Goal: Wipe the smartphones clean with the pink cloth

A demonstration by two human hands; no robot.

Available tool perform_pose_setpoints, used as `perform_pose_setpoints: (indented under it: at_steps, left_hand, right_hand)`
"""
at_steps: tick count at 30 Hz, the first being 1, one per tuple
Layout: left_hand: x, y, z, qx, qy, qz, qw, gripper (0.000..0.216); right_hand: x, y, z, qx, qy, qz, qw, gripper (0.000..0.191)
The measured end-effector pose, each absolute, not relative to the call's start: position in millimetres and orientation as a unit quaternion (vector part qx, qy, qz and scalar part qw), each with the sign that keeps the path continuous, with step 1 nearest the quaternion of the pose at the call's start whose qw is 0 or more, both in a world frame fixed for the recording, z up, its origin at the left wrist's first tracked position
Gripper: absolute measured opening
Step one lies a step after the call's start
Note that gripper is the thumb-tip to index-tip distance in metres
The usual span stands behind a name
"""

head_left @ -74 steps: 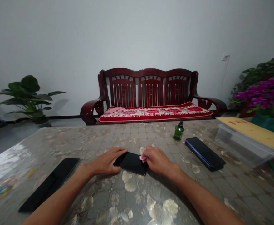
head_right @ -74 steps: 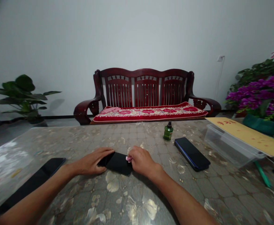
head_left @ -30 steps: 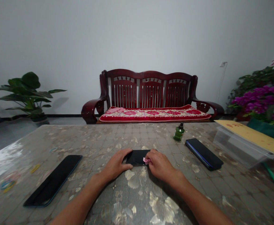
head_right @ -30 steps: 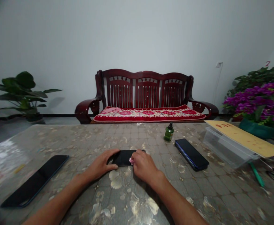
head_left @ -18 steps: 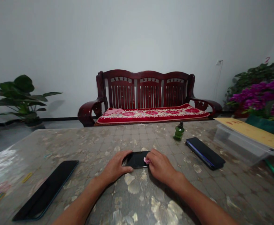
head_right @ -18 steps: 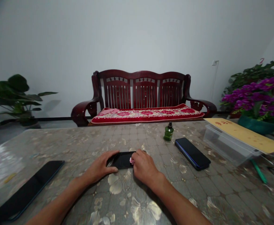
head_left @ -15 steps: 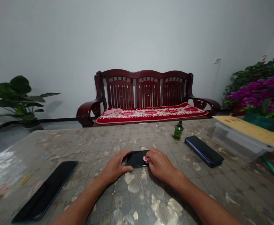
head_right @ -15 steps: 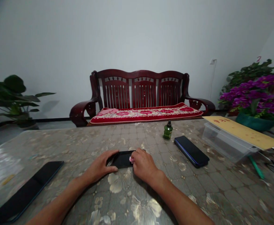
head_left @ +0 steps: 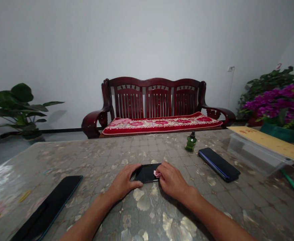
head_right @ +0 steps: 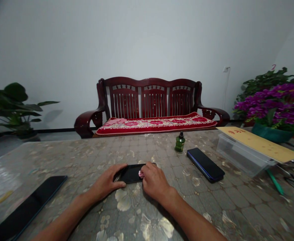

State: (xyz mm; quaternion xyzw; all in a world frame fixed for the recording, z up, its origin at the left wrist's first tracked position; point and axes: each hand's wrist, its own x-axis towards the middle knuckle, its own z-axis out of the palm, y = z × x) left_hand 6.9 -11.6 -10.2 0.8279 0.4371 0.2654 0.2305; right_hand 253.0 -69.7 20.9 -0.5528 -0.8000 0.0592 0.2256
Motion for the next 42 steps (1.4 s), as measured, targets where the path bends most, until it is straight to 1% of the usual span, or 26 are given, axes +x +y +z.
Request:
perform_pose_setpoints:
  at_steps: [7,14,24,35,42]
  left_hand:
    - [5,-12,-14,0.832,0.428,0.27,0.228,0.061]
    - [2,-16,-8,0.846,0.401,0.26,0.237,0.063]
    - [5,-22,-2,0.836,0.42,0.258,0.241,0.065]
    - [5,-26,0,0.831,0.427,0.259,0.248,0.073]
    - [7,-28,-1,0.826,0.432,0.263,0.25,0.072]
  right_hand:
    - [256,-73,12,-0.529,-0.806,0.044,0.263,0.023]
    - [258,-71,8,-0.52,-0.796,0.056,0.306,0.017]
    - [265,-69,6,-0.524,-0.779,0.058,0.339,0.019]
    - [269,-70,10,-0.558,-0.763,0.034,0.325,0.016]
    - [271,-68,10,-0.57,-0.764,0.015,0.302,0.017]
